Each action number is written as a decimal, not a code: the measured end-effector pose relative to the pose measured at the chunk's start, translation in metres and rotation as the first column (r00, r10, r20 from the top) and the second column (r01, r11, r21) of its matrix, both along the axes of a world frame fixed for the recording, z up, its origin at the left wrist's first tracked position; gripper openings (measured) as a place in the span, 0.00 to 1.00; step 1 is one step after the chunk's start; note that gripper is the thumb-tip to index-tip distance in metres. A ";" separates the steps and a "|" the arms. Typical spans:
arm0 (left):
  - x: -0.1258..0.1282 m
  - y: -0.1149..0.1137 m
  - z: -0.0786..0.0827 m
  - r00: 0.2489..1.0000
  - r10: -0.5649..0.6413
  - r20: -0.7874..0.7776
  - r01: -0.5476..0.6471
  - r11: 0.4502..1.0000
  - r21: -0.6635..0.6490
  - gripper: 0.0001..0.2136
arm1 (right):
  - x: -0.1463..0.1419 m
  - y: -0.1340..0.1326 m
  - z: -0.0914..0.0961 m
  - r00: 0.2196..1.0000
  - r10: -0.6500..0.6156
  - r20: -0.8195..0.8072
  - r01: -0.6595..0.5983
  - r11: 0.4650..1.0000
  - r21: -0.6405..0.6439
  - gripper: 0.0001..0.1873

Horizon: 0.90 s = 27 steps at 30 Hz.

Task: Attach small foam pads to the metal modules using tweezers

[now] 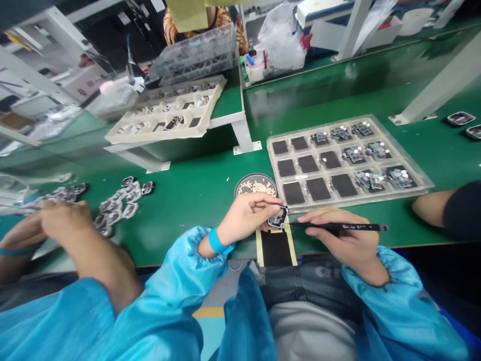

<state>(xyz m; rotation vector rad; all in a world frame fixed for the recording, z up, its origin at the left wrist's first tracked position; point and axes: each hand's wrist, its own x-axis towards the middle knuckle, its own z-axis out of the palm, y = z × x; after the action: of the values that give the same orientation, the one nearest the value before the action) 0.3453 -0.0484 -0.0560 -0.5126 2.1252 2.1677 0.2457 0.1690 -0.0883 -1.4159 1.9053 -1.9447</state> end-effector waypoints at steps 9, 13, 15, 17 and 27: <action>0.001 0.002 0.003 1.000 0.023 -0.009 -0.023 0.999 0.049 0.21 | -0.001 0.000 -0.002 1.000 0.005 -0.001 -0.005 0.999 0.052 0.12; 0.000 0.000 0.001 0.999 0.037 -0.017 -0.036 0.998 0.043 0.21 | 0.000 0.003 -0.007 0.997 0.011 0.074 -0.015 0.998 0.056 0.10; 0.000 -0.001 0.001 0.999 0.032 -0.015 -0.031 0.998 0.048 0.21 | 0.000 0.004 -0.009 0.991 0.025 0.135 -0.033 0.998 0.062 0.08; -0.001 -0.002 0.000 1.000 0.019 -0.010 -0.018 0.998 0.061 0.22 | 0.000 0.005 -0.011 0.984 0.036 0.177 -0.049 0.996 0.069 0.06; -0.004 -0.004 0.000 0.999 0.041 -0.031 -0.038 0.994 0.100 0.21 | -0.001 0.003 -0.006 0.961 0.099 0.260 -0.116 0.992 0.052 0.02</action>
<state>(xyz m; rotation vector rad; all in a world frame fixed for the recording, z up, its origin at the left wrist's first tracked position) 0.3412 -0.0523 -0.0557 -0.5191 2.0270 2.3047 0.2445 0.1717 -0.0948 -1.1577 1.7237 -1.8893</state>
